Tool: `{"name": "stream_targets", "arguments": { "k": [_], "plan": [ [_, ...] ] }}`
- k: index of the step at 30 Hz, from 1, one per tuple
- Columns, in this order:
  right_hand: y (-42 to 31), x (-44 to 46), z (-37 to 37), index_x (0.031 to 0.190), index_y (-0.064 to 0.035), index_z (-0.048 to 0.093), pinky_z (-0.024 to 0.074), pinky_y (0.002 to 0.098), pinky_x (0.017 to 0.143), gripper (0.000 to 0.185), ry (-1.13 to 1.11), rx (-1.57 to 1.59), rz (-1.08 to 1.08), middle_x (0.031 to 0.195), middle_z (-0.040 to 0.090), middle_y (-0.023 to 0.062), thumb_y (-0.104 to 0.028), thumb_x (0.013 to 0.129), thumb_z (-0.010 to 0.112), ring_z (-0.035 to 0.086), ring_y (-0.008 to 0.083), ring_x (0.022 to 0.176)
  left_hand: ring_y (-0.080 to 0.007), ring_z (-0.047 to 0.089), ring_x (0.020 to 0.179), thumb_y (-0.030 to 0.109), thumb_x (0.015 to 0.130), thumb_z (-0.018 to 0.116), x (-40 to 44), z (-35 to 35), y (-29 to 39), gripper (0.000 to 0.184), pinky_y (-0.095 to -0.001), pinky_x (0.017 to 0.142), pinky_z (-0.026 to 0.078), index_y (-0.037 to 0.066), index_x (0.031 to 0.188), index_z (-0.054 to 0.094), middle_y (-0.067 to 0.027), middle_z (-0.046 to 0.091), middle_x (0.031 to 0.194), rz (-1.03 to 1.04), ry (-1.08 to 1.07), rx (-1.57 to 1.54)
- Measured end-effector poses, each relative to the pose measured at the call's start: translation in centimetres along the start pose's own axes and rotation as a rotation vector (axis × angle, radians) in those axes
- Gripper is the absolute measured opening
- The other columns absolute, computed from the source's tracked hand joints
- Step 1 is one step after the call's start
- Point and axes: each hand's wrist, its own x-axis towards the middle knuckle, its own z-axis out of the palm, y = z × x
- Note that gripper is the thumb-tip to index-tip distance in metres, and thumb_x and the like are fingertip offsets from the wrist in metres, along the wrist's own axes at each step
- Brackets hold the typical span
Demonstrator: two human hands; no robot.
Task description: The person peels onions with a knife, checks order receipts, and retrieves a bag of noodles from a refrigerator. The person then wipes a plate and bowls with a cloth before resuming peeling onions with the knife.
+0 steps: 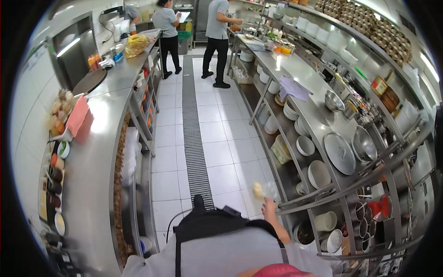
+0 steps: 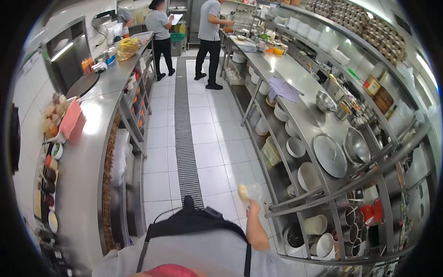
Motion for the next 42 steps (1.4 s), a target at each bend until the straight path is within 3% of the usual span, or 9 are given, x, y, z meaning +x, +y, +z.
{"name": "stream_targets", "arguments": {
  "k": [6, 7, 11, 15, 24, 26, 29, 32, 42],
  "plan": [
    [-10.9, 6.9, 12.1, 0.11, -0.0075, 0.044, 0.0452, 0.0437, 0.06, 0.04, 0.012, 0.287, 0.111, 0.099, 0.047, 0.015, -0.025, 0.077, 0.059, 0.054, 0.0326, 0.082, -0.0314, 0.059, 0.076, 0.022, 0.073, 0.047, 22.7, -21.5, 26.0, 0.025, -0.0413, 0.067, 0.046, 0.002, 0.073, 0.062, -0.0162, 0.062, 0.077, 0.607, 0.508, 0.293],
    [-12.1, 8.2, 13.4, 0.11, -0.0075, 0.045, 0.0453, 0.0435, 0.061, 0.04, 0.034, 0.344, 0.144, 0.098, 0.048, 0.0148, -0.025, 0.077, 0.059, 0.054, 0.032, 0.082, -0.034, 0.058, 0.077, 0.025, 0.073, 0.047, 20.9, -27.0, 33.1, 0.027, -0.0409, 0.068, 0.045, 0.004, 0.078, 0.063, -0.0173, 0.061, 0.08, 0.474, 0.472, -0.339],
    [-17.2, 12.5, 17.4, 0.106, -0.0052, 0.049, 0.0442, 0.0387, 0.061, 0.036, 0.1, 0.427, 0.16, 0.091, 0.052, 0.0126, -0.024, 0.078, 0.059, 0.054, 0.0249, 0.077, -0.0248, 0.061, 0.077, 0.025, 0.072, 0.057, 22.9, -41.0, 55.0, 0.026, -0.0333, 0.071, 0.047, 0.006, 0.089, 0.063, -0.0122, 0.063, 0.082, 0.673, 0.508, -0.443],
    [-24.4, 16.6, 22.1, 0.099, -0.0083, 0.054, 0.0405, 0.0318, 0.058, 0.03, 0.046, 0.407, 0.003, 0.085, 0.054, 0.0081, -0.024, 0.075, 0.062, 0.053, 0.0199, 0.075, -0.0169, 0.059, 0.074, 0.02, 0.072, 0.062, 21.6, -46.2, 69.9, 0.029, -0.0282, 0.069, 0.046, 0.002, 0.094, 0.06, -0.01, 0.063, 0.081, 0.801, 0.215, -0.747],
    [-48.1, 21.8, 46.2, 0.088, -0.018, 0.061, 0.0317, 0.0285, 0.057, 0.018, -0.234, 0.217, -0.067, 0.08, 0.055, -0.0038, -0.029, 0.074, 0.062, 0.048, 0.0061, 0.068, -0.0147, 0.058, 0.078, 0.017, 0.073, 0.063, 24.1, -50.7, 87.0, 0.029, -0.0268, 0.068, 0.045, 0.001, 0.097, 0.059, -0.0085, 0.062, 0.09, 0.916, 0.083, -0.684],
    [-52.6, 23.5, 51.6, 0.084, -0.012, 0.065, 0.0352, 0.0291, 0.064, 0.02, -0.307, 0.15, -0.171, 0.086, 0.056, 0.0005, -0.028, 0.072, 0.064, 0.05, 0.0096, 0.075, -0.0145, 0.057, 0.079, 0.016, 0.073, 0.063, 26.3, -53.3, 89.4, 0.029, -0.0264, 0.069, 0.045, 0.001, 0.097, 0.059, -0.0082, 0.061, 0.091, 0.886, 0.089, -0.772],
    [-59.5, 25.8, 60.2, 0.081, -0.0041, 0.067, 0.0373, 0.028, 0.073, 0.023, -0.321, 0.034, -0.719, 0.095, 0.054, 0.0067, -0.024, 0.071, 0.066, 0.05, 0.0144, 0.086, -0.0149, 0.057, 0.081, 0.012, 0.074, 0.061, 32.5, -57.6, 92.5, 0.026, -0.0264, 0.073, 0.045, -0.001, 0.097, 0.059, -0.0097, 0.061, 0.09, 0.824, 0.152, -0.849],
    [-64.9, 25.2, 63.9, 0.08, 0.0005, 0.066, 0.0369, 0.0286, 0.08, 0.022, -0.263, 0.057, -0.806, 0.101, 0.052, 0.0112, -0.02, 0.071, 0.065, 0.049, 0.0184, 0.093, -0.0109, 0.054, 0.075, 0.012, 0.077, 0.058, 36.7, -60.8, 95.0, 0.025, -0.0246, 0.069, 0.044, 0.0, 0.098, 0.058, -0.0044, 0.06, 0.085, 0.783, 0.133, -0.869],
    [-76.6, 32.0, 70.7, 0.076, -0.0047, 0.062, 0.0356, 0.0277, 0.062, 0.014, -0.211, 0.283, -0.515, 0.081, 0.056, 0.0007, -0.019, 0.074, 0.062, 0.04, 0.0088, 0.061, -0.0107, 0.054, 0.074, 0.012, 0.075, 0.059, 48.6, -73.1, 113.2, 0.023, -0.0232, 0.068, 0.043, 0.001, 0.096, 0.059, -0.0052, 0.061, 0.085, 0.892, 0.053, -0.784]
  ]
}}
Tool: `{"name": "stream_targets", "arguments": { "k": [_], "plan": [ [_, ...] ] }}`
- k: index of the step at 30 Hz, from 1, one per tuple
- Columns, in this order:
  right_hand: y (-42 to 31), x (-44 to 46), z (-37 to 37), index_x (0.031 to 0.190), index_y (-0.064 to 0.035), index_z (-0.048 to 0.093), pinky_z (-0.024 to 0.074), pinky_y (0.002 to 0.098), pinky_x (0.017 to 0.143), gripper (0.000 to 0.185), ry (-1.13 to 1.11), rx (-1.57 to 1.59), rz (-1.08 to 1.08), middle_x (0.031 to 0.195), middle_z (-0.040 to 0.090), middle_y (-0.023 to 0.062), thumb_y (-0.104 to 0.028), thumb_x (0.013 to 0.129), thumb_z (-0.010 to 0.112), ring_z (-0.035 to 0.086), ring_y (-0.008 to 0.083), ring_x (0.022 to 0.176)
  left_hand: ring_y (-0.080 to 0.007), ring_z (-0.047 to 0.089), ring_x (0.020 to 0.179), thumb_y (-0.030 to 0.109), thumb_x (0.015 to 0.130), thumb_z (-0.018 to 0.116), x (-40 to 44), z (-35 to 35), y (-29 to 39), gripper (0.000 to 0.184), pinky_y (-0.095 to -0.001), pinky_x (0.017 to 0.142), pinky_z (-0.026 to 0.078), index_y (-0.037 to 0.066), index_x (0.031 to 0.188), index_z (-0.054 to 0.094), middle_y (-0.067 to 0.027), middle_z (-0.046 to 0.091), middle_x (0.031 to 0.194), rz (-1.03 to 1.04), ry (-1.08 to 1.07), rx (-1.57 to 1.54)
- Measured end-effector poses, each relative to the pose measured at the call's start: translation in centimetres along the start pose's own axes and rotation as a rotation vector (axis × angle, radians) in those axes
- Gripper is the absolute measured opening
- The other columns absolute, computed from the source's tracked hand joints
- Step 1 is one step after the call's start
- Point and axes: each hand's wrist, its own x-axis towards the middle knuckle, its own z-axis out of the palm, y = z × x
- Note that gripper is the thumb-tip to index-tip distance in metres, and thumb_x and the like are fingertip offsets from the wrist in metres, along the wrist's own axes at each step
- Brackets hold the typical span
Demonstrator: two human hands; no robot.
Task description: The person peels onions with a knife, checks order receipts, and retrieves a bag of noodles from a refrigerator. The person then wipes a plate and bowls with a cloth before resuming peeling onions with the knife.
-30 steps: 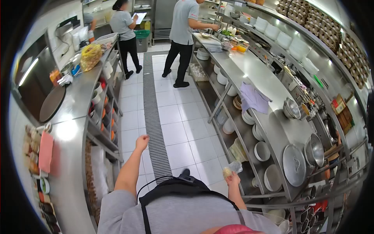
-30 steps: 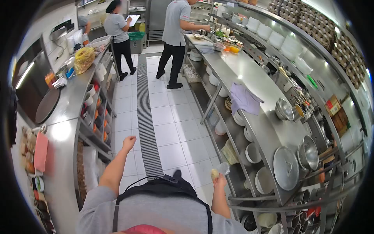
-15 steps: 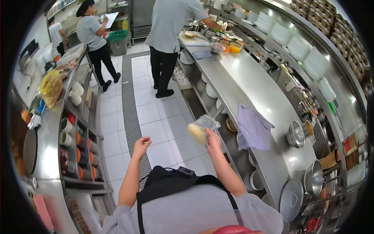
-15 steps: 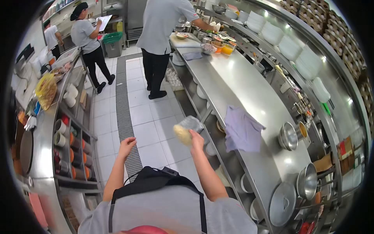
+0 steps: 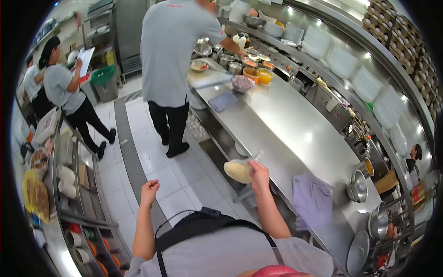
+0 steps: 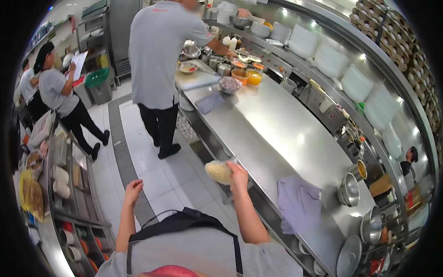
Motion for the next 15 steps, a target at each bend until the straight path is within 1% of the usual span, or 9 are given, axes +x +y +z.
{"name": "stream_targets", "arguments": {
  "k": [1, 2, 4, 6, 8, 10, 12, 14, 15],
  "plan": [
    [-0.4, 1.4, 0.4, 0.077, -0.0054, 0.062, 0.0362, 0.0288, 0.062, 0.013, 0.035, 0.033, 0.056, 0.081, 0.057, 0.0008, -0.019, 0.074, 0.062, 0.042, 0.0091, 0.062, -0.0107, 0.054, 0.074, 0.012, 0.075, 0.059, 2.0, 0.6, 1.9, 0.023, -0.0232, 0.068, 0.043, 0.001, 0.096, 0.059, -0.0052, 0.061, 0.085, 0.019, -0.027, 0.005],
    [-0.8, 2.9, 0.6, 0.084, -0.0049, 0.06, 0.0385, 0.033, 0.063, 0.017, -0.006, 0.045, 0.095, 0.083, 0.057, 0.0022, -0.02, 0.076, 0.061, 0.049, 0.0123, 0.069, -0.0107, 0.054, 0.074, 0.012, 0.075, 0.059, 3.4, 1.6, 3.6, 0.023, -0.0231, 0.068, 0.043, 0.001, 0.096, 0.059, -0.0053, 0.061, 0.086, 0.035, -0.055, 0.006],
    [-1.7, 6.2, 2.0, 0.089, -0.0044, 0.058, 0.0405, 0.0349, 0.064, 0.02, -0.043, 0.087, 0.117, 0.086, 0.057, 0.0037, -0.02, 0.078, 0.06, 0.052, 0.0156, 0.074, -0.0107, 0.055, 0.076, 0.011, 0.075, 0.06, 6.7, 4.2, 5.9, 0.025, -0.0228, 0.068, 0.043, 0.001, 0.097, 0.059, -0.0055, 0.061, 0.088, 0.047, -0.127, -0.035],
    [-2.1, 10.1, 3.2, 0.094, -0.0033, 0.055, 0.0431, 0.0381, 0.066, 0.024, -0.085, 0.111, 0.116, 0.089, 0.057, 0.0061, -0.021, 0.079, 0.059, 0.053, 0.0201, 0.081, -0.0111, 0.055, 0.077, 0.011, 0.074, 0.061, 10.2, 7.3, 7.4, 0.025, -0.0232, 0.068, 0.044, 0.0, 0.097, 0.059, -0.0053, 0.061, 0.089, 0.115, -0.223, -0.068],
    [-2.7, 14.0, 5.1, 0.094, -0.0032, 0.055, 0.0435, 0.0378, 0.067, 0.024, -0.129, 0.144, 0.107, 0.091, 0.057, 0.0062, -0.021, 0.079, 0.059, 0.053, 0.0197, 0.083, -0.0124, 0.055, 0.077, 0.011, 0.074, 0.061, 13.1, 10.6, 9.8, 0.025, -0.0245, 0.068, 0.045, 0.001, 0.097, 0.059, -0.0061, 0.06, 0.089, 0.159, -0.308, -0.048],
    [-3.2, 18.3, 6.9, 0.093, -0.003, 0.057, 0.0436, 0.0366, 0.067, 0.022, -0.231, 0.137, 0.054, 0.09, 0.057, 0.0059, -0.02, 0.079, 0.059, 0.051, 0.0175, 0.083, -0.0145, 0.057, 0.076, 0.012, 0.074, 0.061, 16.3, 13.7, 11.2, 0.025, -0.0258, 0.068, 0.045, 0.002, 0.097, 0.059, -0.0079, 0.06, 0.089, 0.304, -0.327, 0.028],
    [-4.8, 23.3, 9.2, 0.087, -0.0029, 0.059, 0.0432, 0.0345, 0.066, 0.02, -0.253, -0.016, 0.019, 0.088, 0.058, 0.0053, -0.02, 0.078, 0.059, 0.051, 0.0152, 0.081, -0.017, 0.057, 0.077, 0.013, 0.073, 0.061, 20.4, 16.6, 15.0, 0.026, -0.0272, 0.069, 0.045, 0.003, 0.097, 0.059, -0.0096, 0.059, 0.088, 0.452, -0.32, 0.102],
    [-5.5, 26.7, 10.5, 0.085, -0.0036, 0.061, 0.0423, 0.032, 0.066, 0.021, -0.286, -0.105, -0.02, 0.085, 0.059, 0.004, -0.023, 0.076, 0.061, 0.05, 0.0136, 0.081, -0.02, 0.058, 0.078, 0.014, 0.072, 0.062, 22.8, 18.6, 17.9, 0.028, -0.0287, 0.07, 0.046, 0.004, 0.098, 0.058, -0.0112, 0.057, 0.089, 0.528, -0.347, 0.203],
    [-6.4, 29.0, 11.5, 0.085, -0.0031, 0.062, 0.042, 0.0312, 0.066, 0.021, -0.313, -0.147, -0.016, 0.085, 0.059, 0.004, -0.022, 0.076, 0.062, 0.05, 0.0134, 0.08, -0.022, 0.057, 0.082, 0.015, 0.07, 0.063, 24.6, 19.7, 19.1, 0.033, -0.03, 0.073, 0.045, 0.005, 0.101, 0.057, -0.0119, 0.056, 0.094, 0.566, -0.354, 0.228]
  ]
}}
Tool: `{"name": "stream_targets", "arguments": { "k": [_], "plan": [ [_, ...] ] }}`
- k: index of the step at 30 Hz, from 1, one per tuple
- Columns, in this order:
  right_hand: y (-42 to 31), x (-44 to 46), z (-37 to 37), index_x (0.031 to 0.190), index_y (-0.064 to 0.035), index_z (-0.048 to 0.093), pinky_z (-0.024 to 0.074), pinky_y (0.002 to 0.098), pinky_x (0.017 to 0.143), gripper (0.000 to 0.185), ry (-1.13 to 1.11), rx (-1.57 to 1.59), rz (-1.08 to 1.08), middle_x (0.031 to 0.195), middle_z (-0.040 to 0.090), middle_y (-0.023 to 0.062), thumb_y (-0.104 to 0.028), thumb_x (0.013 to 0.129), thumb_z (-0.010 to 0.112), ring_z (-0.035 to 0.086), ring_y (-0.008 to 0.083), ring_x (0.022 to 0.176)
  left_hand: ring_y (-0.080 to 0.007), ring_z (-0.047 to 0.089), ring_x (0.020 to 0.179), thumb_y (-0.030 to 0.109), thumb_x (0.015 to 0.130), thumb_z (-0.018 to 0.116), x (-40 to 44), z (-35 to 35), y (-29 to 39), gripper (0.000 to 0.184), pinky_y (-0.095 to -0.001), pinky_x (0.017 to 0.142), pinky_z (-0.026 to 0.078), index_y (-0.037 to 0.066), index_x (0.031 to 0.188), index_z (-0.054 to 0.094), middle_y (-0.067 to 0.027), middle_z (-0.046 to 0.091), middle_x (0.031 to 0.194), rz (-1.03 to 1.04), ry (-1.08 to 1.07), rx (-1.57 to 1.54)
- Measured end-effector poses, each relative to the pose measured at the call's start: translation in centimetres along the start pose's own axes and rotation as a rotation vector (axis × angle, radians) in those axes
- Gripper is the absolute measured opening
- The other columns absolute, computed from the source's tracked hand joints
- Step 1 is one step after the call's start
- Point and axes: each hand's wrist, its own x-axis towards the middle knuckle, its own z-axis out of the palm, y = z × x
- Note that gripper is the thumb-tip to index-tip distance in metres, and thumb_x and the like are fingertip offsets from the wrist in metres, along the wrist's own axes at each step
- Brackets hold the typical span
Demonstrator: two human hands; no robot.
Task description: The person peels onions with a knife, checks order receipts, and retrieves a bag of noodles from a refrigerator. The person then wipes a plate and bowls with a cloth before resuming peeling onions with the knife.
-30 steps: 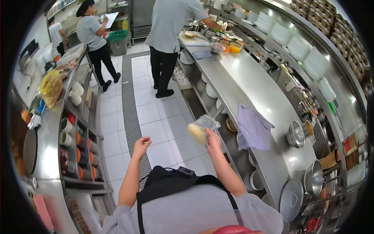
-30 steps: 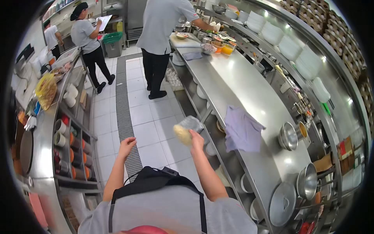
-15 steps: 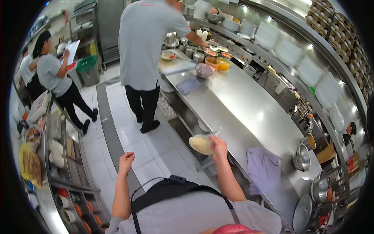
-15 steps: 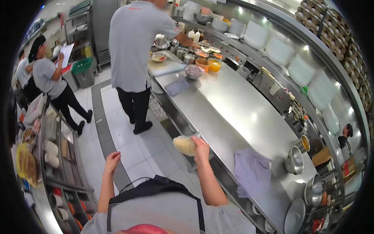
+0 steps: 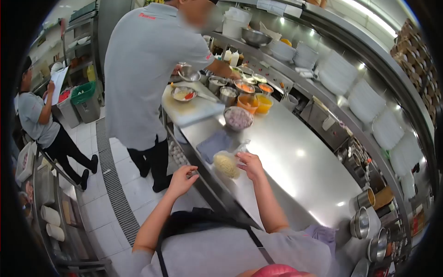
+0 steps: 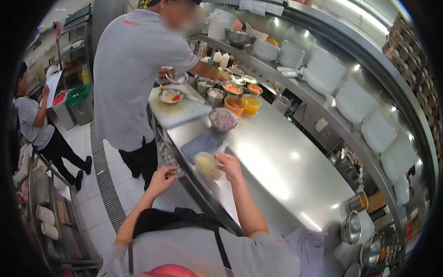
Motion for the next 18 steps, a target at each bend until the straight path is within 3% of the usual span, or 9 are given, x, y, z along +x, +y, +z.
{"name": "stream_targets", "arguments": {
  "k": [2, 3, 6, 8, 9, 12, 13, 15, 18],
  "plan": [
    [-1.7, 4.3, 1.0, 0.084, -0.0019, 0.063, 0.0414, 0.0294, 0.066, 0.021, -0.059, -0.086, 0.022, 0.084, 0.059, 0.0042, -0.021, 0.075, 0.062, 0.051, 0.0131, 0.079, -0.0248, 0.052, 0.093, 0.017, 0.066, 0.066, 5.1, 1.2, -0.7, 0.047, -0.0322, 0.079, 0.043, 0.007, 0.11, 0.051, -0.0125, 0.051, 0.104, 0.155, 0.115, 0.131],
    [-2.5, 5.8, 1.6, 0.084, -0.002, 0.064, 0.041, 0.0283, 0.066, 0.02, -0.193, -0.209, -0.096, 0.084, 0.059, 0.0043, -0.02, 0.074, 0.062, 0.051, 0.0128, 0.079, -0.0276, 0.045, 0.104, 0.019, 0.065, 0.067, 7.5, 1.9, -0.3, 0.053, -0.0335, 0.089, 0.037, 0.008, 0.113, 0.048, -0.013, 0.049, 0.107, 0.238, 0.237, 0.226],
    [-5.0, 9.6, 3.3, 0.083, -0.0016, 0.065, 0.0394, 0.0251, 0.067, 0.018, -0.489, -0.477, -0.358, 0.082, 0.056, 0.004, -0.017, 0.073, 0.063, 0.05, 0.0119, 0.078, -0.0296, 0.04, 0.108, 0.021, 0.066, 0.066, 12.4, 2.0, 3.1, 0.049, -0.0347, 0.095, 0.031, 0.007, 0.11, 0.051, -0.0098, 0.05, 0.107, 0.385, 0.338, 0.553],
    [-6.1, 10.7, 4.2, 0.083, -0.0006, 0.065, 0.0377, 0.0231, 0.07, 0.017, -0.533, -0.518, -0.381, 0.083, 0.054, 0.0032, -0.014, 0.072, 0.064, 0.048, 0.011, 0.081, -0.0299, 0.046, 0.101, 0.023, 0.068, 0.064, 15.1, 2.4, 1.6, 0.034, -0.0369, 0.089, 0.036, 0.007, 0.098, 0.056, -0.0108, 0.054, 0.102, 0.426, 0.174, 0.55],
    [-6.4, 11.4, 4.3, 0.083, -0.0021, 0.065, 0.0369, 0.0226, 0.071, 0.016, -0.45, -0.623, -0.36, 0.085, 0.053, 0.003, -0.015, 0.073, 0.064, 0.048, 0.0102, 0.082, -0.0301, 0.049, 0.098, 0.024, 0.07, 0.062, 15.9, 2.4, 1.0, 0.028, -0.0381, 0.085, 0.039, 0.007, 0.092, 0.059, -0.0113, 0.055, 0.099, 0.441, 0.082, 0.549],
    [-3.4, 14.0, 3.6, 0.082, -0.0032, 0.065, 0.0398, 0.024, 0.064, 0.016, -0.316, -0.547, -0.345, 0.077, 0.053, 0.0044, -0.014, 0.071, 0.064, 0.049, 0.0112, 0.072, -0.0324, 0.056, 0.078, 0.023, 0.073, 0.058, 17.8, 2.6, -0.4, 0.019, -0.04, 0.072, 0.044, 0.005, 0.075, 0.062, -0.0144, 0.06, 0.079, 0.126, -0.019, 0.323],
    [-3.0, 13.9, 3.8, 0.084, -0.0034, 0.064, 0.0407, 0.0246, 0.063, 0.018, -0.26, -0.46, -0.185, 0.08, 0.055, 0.006, -0.017, 0.072, 0.064, 0.05, 0.0108, 0.073, -0.0324, 0.056, 0.067, 0.023, 0.075, 0.056, 18.2, 2.8, -1.3, 0.02, -0.0397, 0.062, 0.044, 0.004, 0.072, 0.062, -0.0148, 0.057, 0.071, 0.131, 0.072, 0.342],
    [-1.8, 13.7, 3.0, 0.086, -0.0038, 0.064, 0.042, 0.026, 0.064, 0.02, -0.169, -0.532, -0.289, 0.083, 0.056, 0.0083, -0.018, 0.072, 0.063, 0.052, 0.0134, 0.074, -0.0333, 0.056, 0.069, 0.023, 0.076, 0.055, 19.4, 2.6, -2.9, 0.021, -0.04, 0.063, 0.043, 0.004, 0.071, 0.061, -0.0151, 0.058, 0.073, 0.043, 0.059, 0.462],
    [2.4, 13.5, 1.8, 0.089, -0.0054, 0.064, 0.0444, 0.0296, 0.066, 0.024, 0.012, -0.695, -0.372, 0.09, 0.057, 0.0133, -0.021, 0.072, 0.063, 0.056, 0.0208, 0.076, -0.0333, 0.055, 0.067, 0.023, 0.078, 0.052, 21.2, 1.8, -3.1, 0.022, -0.0408, 0.064, 0.044, 0.005, 0.07, 0.061, -0.0147, 0.057, 0.071, 0.122, 0.065, 0.516]
  ]
}}
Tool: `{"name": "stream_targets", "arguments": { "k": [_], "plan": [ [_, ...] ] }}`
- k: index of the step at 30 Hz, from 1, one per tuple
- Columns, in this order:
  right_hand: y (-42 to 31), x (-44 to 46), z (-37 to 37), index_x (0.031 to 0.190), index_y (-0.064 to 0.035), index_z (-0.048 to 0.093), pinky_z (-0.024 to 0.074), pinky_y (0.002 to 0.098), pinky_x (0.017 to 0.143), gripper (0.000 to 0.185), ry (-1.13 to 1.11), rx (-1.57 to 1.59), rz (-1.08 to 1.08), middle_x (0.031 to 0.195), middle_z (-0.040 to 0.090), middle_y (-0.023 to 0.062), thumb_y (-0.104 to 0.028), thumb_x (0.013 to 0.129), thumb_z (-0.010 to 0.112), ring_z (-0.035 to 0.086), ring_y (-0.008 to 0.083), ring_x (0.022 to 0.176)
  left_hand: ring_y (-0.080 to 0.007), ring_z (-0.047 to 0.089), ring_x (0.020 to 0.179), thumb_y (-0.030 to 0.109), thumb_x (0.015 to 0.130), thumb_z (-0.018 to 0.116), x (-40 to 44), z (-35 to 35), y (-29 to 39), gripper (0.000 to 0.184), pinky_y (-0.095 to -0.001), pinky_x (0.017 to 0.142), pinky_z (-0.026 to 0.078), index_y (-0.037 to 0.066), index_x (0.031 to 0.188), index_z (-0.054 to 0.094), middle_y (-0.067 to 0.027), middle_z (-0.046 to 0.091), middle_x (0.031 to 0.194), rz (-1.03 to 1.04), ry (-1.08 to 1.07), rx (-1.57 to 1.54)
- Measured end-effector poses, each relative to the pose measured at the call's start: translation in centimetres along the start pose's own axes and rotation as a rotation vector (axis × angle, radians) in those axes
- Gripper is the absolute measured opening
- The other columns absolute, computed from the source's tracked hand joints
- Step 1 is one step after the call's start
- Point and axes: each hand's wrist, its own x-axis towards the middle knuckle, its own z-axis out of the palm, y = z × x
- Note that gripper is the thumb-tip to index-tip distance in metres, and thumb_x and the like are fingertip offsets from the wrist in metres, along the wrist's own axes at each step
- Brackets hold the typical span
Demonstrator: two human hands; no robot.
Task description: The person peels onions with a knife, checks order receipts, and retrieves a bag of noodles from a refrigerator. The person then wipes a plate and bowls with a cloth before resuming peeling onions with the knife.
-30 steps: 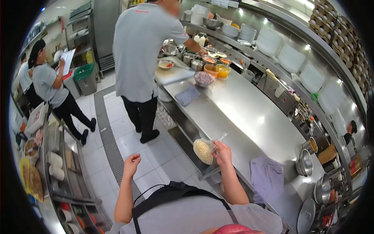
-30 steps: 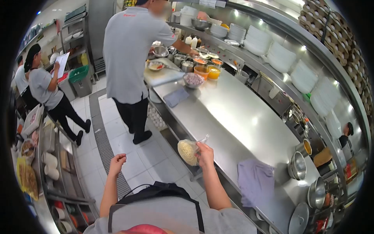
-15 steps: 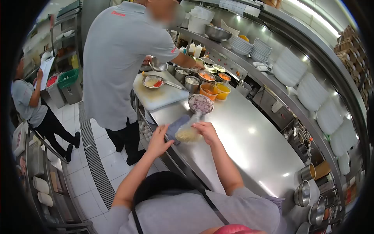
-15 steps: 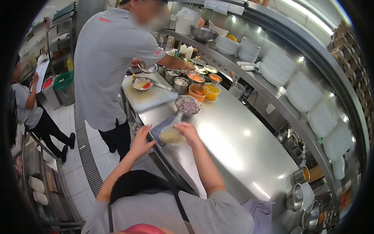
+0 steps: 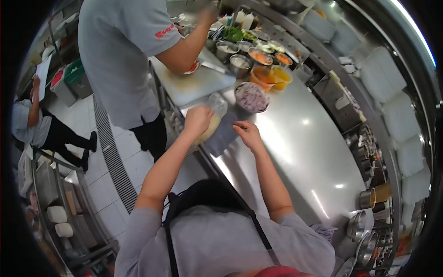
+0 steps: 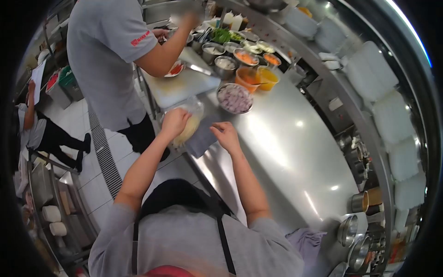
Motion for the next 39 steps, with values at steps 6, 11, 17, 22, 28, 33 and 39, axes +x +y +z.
{"name": "stream_targets", "arguments": {
  "k": [6, 11, 17, 22, 28, 33, 39],
  "plan": [
    [-0.3, -1.2, 3.5, 0.095, -0.0101, 0.062, 0.0362, 0.0456, 0.081, 0.032, 0.076, -0.498, -0.025, 0.107, 0.05, 0.0131, -0.029, 0.07, 0.062, 0.045, 0.0306, 0.1, -0.0286, 0.052, 0.086, 0.023, 0.075, 0.056, 5.7, 1.8, -1.5, 0.02, -0.0439, 0.08, 0.036, 0.008, 0.086, 0.062, -0.0118, 0.057, 0.084, 0.103, -0.042, 0.206],
    [3.7, -1.0, 8.9, 0.091, -0.0119, 0.064, 0.0284, 0.055, 0.083, 0.028, 0.256, -0.898, -0.119, 0.112, 0.047, 0.012, -0.029, 0.069, 0.061, 0.039, 0.0323, 0.106, -0.0304, 0.045, 0.099, 0.026, 0.068, 0.063, 5.3, 4.4, -1.4, 0.05, -0.0434, 0.083, 0.035, 0.01, 0.114, 0.048, -0.013, 0.046, 0.109, 0.121, 0.124, 0.269],
    [2.4, -1.0, 6.5, 0.082, -0.016, 0.065, 0.0267, 0.0525, 0.087, 0.019, 0.03, -0.554, 0.149, 0.11, 0.049, 0.0059, -0.022, 0.064, 0.065, 0.039, 0.0271, 0.107, -0.0266, 0.044, 0.098, 0.029, 0.067, 0.063, -3.9, 7.2, -0.4, 0.052, -0.0397, 0.083, 0.034, 0.008, 0.113, 0.048, -0.0115, 0.046, 0.108, 0.304, -0.29, 0.307],
    [2.9, -2.7, 4.9, 0.093, -0.0142, 0.063, 0.0242, 0.0545, 0.089, 0.027, 0.026, -0.634, -0.025, 0.115, 0.045, 0.0079, -0.024, 0.068, 0.06, 0.035, 0.0309, 0.112, -0.0223, 0.045, 0.092, 0.027, 0.072, 0.058, -6.2, 9.8, -1.3, 0.034, -0.0372, 0.083, 0.033, 0.008, 0.1, 0.057, -0.0048, 0.052, 0.094, 0.366, -0.148, 0.318],
    [4.4, -4.6, 6.0, 0.106, -0.0053, 0.055, 0.0227, 0.0546, 0.091, 0.037, 0.091, -0.928, -0.228, 0.12, 0.04, 0.0109, -0.02, 0.072, 0.052, 0.03, 0.0296, 0.118, -0.0246, 0.038, 0.11, 0.031, 0.077, 0.052, -7.4, 8.6, -0.3, 0.043, -0.0468, 0.097, 0.02, 0.001, 0.108, 0.052, -0.008, 0.05, 0.107, 0.28, -0.033, 0.249],
    [3.9, -4.8, 5.7, 0.08, -0.0078, 0.061, 0.0241, 0.0475, 0.09, 0.017, 0.114, -0.789, -0.28, 0.107, 0.048, 0.0053, -0.014, 0.064, 0.06, 0.035, 0.0257, 0.113, -0.0267, 0.032, 0.116, 0.033, 0.079, 0.05, -7.9, 9.6, -0.2, 0.049, -0.0493, 0.099, 0.017, -0.001, 0.114, 0.047, -0.0096, 0.045, 0.117, 0.342, -0.124, 0.458],
    [1.6, -6.8, 3.4, 0.062, -0.0081, 0.06, 0.0246, 0.047, 0.088, 0.006, 0.142, -0.674, -0.339, 0.095, 0.051, 0.0022, -0.011, 0.06, 0.065, 0.04, 0.024, 0.107, -0.0251, 0.035, 0.114, 0.026, 0.075, 0.055, -7.7, 9.5, -0.2, 0.04, -0.0551, 0.098, 0.014, 0.007, 0.11, 0.051, -0.0026, 0.048, 0.11, 0.291, -0.143, 0.353]
  ]
}}
